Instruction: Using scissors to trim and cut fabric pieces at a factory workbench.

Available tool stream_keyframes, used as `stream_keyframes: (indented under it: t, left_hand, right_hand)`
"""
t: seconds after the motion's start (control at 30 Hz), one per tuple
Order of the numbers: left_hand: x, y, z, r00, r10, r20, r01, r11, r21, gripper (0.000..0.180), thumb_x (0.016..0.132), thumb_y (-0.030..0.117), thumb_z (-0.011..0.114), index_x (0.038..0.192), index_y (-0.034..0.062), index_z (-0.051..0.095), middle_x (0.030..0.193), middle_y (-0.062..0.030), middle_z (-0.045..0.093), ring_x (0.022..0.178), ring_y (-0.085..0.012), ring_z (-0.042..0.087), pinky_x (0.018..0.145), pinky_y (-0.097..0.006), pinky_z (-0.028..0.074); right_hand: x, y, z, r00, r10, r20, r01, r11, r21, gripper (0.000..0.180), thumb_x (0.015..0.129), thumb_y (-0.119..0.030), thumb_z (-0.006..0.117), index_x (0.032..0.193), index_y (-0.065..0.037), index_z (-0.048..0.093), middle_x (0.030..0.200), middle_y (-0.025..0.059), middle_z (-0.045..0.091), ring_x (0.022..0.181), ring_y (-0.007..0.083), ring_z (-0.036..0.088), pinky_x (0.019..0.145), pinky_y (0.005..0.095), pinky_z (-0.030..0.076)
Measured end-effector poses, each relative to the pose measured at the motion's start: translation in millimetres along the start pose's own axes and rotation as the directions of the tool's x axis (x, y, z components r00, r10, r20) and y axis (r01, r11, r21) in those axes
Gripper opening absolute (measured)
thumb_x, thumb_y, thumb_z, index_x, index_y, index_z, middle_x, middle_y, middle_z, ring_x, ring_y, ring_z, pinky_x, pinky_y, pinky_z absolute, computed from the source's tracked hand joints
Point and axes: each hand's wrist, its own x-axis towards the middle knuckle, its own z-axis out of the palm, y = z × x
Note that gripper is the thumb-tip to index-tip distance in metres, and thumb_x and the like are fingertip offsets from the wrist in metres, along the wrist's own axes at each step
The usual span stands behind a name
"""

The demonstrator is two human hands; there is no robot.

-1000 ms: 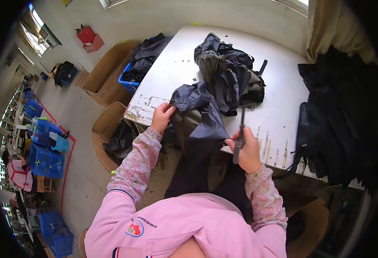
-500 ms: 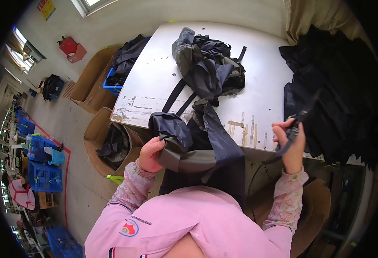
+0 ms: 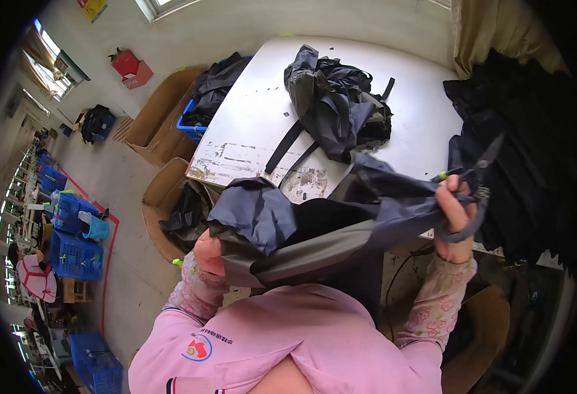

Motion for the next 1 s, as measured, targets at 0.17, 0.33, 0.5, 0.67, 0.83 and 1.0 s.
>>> stream_keyframes:
  t: [0.17,0.33,0.5,0.67,0.83,1.0]
  left_hand:
    - [26,-24,-3,0.981,-0.167,0.099,0.172,0.984,-0.044,0.041,0.099,0.014,0.047,0.135,-0.0064,0.044,0.133,-0.0201,0.055,0.123,-0.0311,0.054,0.106,-0.046,0.039]
    - [23,-38,-15,0.949,-0.314,-0.022,0.304,0.933,-0.194,0.045,0.102,0.024,0.042,0.135,-0.0056,0.044,0.133,-0.0189,0.055,0.123,-0.0301,0.054,0.107,-0.045,0.04]
    - [-12,-2,-77,0.905,-0.054,-0.423,-0.042,0.976,-0.214,0.044,0.104,0.027,0.035,0.128,-0.006,0.052,0.129,-0.0217,0.058,0.121,-0.0323,0.056,0.107,-0.045,0.041]
    - [-82,30,-178,0.5,0.132,-0.856,-0.094,0.991,0.097,0.023,0.096,0.029,0.056,0.104,0.0073,0.057,0.1,-0.0078,0.064,0.095,-0.0246,0.062,0.091,-0.04,0.049]
    - [-113,36,-197,0.019,0.633,-0.774,0.141,0.764,0.629,0.022,0.091,0.024,0.063,0.11,0.014,0.056,0.092,-0.0023,0.062,0.078,-0.0157,0.061,0.071,-0.03,0.048]
    - [1,0,-124,0.782,0.514,-0.353,0.204,0.324,0.924,0.009,0.094,0.004,0.058,0.102,0.0022,0.06,0.09,-0.0027,0.063,0.082,-0.0092,0.059,0.075,-0.023,0.048]
  right_hand:
    - [-7,-137,-44,0.643,-0.585,0.495,0.756,0.382,-0.531,0.041,0.092,-0.002,0.056,0.132,-0.01,0.056,0.129,0.0115,0.048,0.119,0.022,0.049,0.109,0.0363,0.032]
    - [11,-154,40,0.819,-0.365,0.443,0.567,0.637,-0.522,0.016,0.09,-0.004,0.054,0.102,0.0,0.064,0.116,0.0089,0.055,0.08,0.0118,0.056,0.069,0.0233,0.045]
    - [71,-35,88,0.924,0.104,0.368,0.103,0.859,-0.501,0.021,0.084,-0.015,0.074,0.084,-0.002,0.058,0.07,0.001,0.06,0.052,0.0069,0.057,0.047,0.0202,0.042]
    - [65,71,32,0.898,0.37,0.237,-0.191,0.814,-0.548,0.027,0.081,-0.018,0.077,0.088,-0.003,0.056,0.07,0.0019,0.061,0.05,0.0075,0.056,0.045,0.0208,0.042]
    - [15,99,-23,0.926,0.367,0.09,-0.258,0.788,-0.559,0.029,0.08,-0.016,0.078,0.091,-0.003,0.054,0.074,0.0015,0.063,0.057,0.0057,0.057,0.049,0.0209,0.045]
    - [-30,115,-76,0.984,0.162,-0.073,-0.151,0.542,-0.827,0.032,0.078,-0.015,0.079,0.09,-0.003,0.052,0.078,0.0083,0.068,0.064,0.0216,0.064,0.056,0.0318,0.049]
